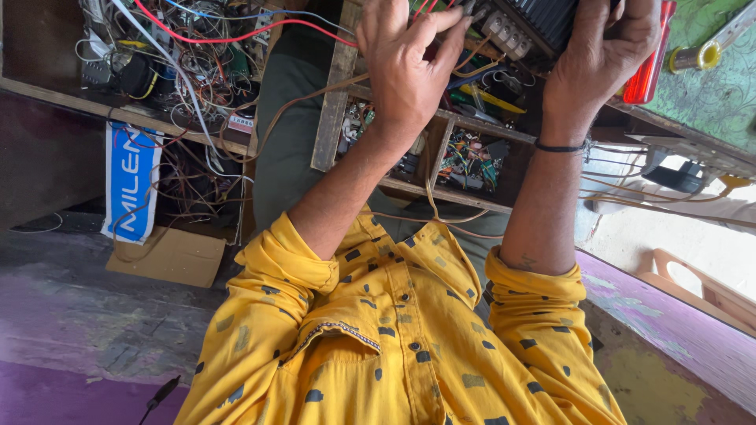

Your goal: The person works on a black amplifier, stripping and twisting wires, then connecting them to terminal screws using a screwdriver. They repeatedly tighten and adjust the connections while handling multiple wires and tools.

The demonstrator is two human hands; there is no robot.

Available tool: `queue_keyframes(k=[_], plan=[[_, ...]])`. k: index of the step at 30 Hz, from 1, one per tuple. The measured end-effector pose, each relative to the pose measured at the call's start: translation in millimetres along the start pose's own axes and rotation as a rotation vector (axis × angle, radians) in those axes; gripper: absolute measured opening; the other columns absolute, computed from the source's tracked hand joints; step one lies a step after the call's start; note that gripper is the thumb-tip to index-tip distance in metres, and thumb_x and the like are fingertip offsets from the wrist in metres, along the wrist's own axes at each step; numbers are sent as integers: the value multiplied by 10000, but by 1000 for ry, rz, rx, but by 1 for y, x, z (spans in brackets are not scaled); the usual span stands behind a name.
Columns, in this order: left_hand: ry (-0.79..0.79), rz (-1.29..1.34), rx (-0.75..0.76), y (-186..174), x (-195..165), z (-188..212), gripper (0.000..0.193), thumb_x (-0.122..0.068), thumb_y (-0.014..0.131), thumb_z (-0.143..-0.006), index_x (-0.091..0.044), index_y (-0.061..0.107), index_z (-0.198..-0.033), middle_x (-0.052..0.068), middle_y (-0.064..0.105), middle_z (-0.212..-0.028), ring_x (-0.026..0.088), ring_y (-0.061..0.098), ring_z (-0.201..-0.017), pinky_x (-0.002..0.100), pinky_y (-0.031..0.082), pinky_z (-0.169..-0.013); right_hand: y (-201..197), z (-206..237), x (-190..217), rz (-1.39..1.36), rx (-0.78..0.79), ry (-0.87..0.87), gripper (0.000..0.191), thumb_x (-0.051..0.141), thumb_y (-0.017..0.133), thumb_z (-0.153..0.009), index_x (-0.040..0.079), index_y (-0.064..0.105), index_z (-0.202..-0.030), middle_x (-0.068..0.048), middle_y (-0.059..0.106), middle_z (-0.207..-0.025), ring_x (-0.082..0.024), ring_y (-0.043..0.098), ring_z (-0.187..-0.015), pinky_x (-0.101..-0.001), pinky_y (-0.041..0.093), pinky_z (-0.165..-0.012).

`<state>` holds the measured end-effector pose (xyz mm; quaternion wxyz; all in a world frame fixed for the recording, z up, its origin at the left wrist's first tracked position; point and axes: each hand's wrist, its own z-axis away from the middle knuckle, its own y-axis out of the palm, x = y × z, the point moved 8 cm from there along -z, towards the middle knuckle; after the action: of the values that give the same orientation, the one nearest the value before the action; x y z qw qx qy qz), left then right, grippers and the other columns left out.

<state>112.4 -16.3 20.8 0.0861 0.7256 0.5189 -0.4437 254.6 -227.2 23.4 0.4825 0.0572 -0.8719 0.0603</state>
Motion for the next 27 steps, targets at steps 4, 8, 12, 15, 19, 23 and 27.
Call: queue_keyframes(k=[4, 8, 12, 15, 19, 23, 27], plan=[[19, 15, -14, -3, -1, -3, 185, -207, 877, -886, -171, 715, -967, 9, 591, -1121, 274, 556, -1128, 473, 407, -977, -2, 0, -3, 0, 3, 8, 179, -36, 699, -1151, 10, 571, -1034, 9, 487, -921, -102, 362, -804, -283, 333, -758], [6, 5, -12, -2, -1, -5, 191, -207, 876, -883, -180, 702, -958, -6, 593, -1092, 258, 564, -1111, 466, 411, -975, -2, 0, -3, 1, -4, 4, 202, -39, 703, -1145, 11, 555, -1016, 12, 466, -911, -105, 355, -804, -287, 335, -762], [9, -2, -21, -1, -2, -5, 204, -224, 874, -857, -179, 701, -955, 11, 583, -1060, 263, 563, -1084, 464, 395, -954, 3, -1, 3, 42, -11, 8, 169, -39, 697, -1139, 7, 576, -1030, 15, 493, -903, -96, 377, -818, -283, 351, -776], [6, 16, -5, 1, 0, -5, 203, -228, 875, -881, -173, 714, -992, -8, 589, -1051, 218, 573, -1070, 460, 392, -998, 4, -2, 6, 100, -45, 64, 46, -27, 664, -1065, -4, 628, -1082, 18, 565, -944, -91, 433, -864, -295, 394, -815], [37, 24, -6, -2, 2, -4, 206, -225, 865, -892, -156, 725, -1026, 9, 608, -1100, 226, 574, -1146, 452, 375, -1022, 9, -5, 12, 112, -2, 47, 49, -36, 688, -1098, -6, 650, -1109, -2, 613, -983, -96, 493, -909, -274, 426, -830], [72, 32, -20, -3, 2, -4, 197, -214, 861, -902, -157, 719, -1026, 29, 616, -1149, 226, 567, -1174, 468, 367, -1046, 10, -5, 11, 82, 26, 22, 75, -24, 692, -1118, 0, 635, -1075, 1, 592, -963, -103, 466, -888, -273, 407, -814], [81, 41, -27, -2, 3, -4, 200, -204, 880, -894, -167, 713, -998, 11, 607, -1106, 226, 568, -1152, 459, 369, -1016, 7, -4, 10, 169, 8, 5, 100, -13, 741, -1133, -6, 656, -1081, 4, 587, -975, -82, 452, -847, -260, 397, -791]])
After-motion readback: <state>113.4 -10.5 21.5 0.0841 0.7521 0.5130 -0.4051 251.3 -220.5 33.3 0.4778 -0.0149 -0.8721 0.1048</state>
